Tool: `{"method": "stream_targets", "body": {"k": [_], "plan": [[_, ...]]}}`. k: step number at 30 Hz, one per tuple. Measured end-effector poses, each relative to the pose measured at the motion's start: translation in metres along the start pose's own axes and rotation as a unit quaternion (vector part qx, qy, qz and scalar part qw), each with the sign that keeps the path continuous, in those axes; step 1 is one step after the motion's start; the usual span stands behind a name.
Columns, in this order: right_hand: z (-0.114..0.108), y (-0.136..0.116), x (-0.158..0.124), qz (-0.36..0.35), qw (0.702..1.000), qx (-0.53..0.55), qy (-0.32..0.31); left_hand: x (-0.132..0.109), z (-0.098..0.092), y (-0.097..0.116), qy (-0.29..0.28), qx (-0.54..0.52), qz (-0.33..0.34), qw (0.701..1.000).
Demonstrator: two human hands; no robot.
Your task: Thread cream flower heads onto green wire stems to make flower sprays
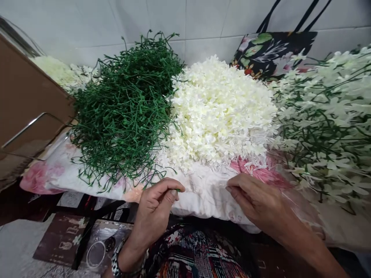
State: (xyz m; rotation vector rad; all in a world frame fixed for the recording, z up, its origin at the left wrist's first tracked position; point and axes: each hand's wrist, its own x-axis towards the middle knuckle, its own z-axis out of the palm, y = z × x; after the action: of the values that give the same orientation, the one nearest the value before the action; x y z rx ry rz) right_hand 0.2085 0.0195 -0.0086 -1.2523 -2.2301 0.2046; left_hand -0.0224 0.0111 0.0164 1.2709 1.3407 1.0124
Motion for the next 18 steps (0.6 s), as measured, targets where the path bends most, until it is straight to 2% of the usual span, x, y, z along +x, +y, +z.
{"method": "stream_targets", "body": {"k": [2,9,15,18], "plan": [[0.0,-0.001,0.001,0.001,1.0,0.018,0.016,-0.001,-0.001,0.0,0.006,-0.008,0.015,1.0],[0.007,-0.011,0.007,0.003,0.998,0.047,0.035,-0.005,0.002,-0.014,0.054,-0.006,-0.001,0.999],[0.006,-0.014,0.012,0.024,0.997,0.063,0.041,-0.003,0.001,-0.006,0.053,0.077,0.051,0.994],[0.008,-0.014,0.013,0.023,0.997,0.07,0.038,0.0,0.001,-0.003,0.063,0.083,0.057,0.993]]}}
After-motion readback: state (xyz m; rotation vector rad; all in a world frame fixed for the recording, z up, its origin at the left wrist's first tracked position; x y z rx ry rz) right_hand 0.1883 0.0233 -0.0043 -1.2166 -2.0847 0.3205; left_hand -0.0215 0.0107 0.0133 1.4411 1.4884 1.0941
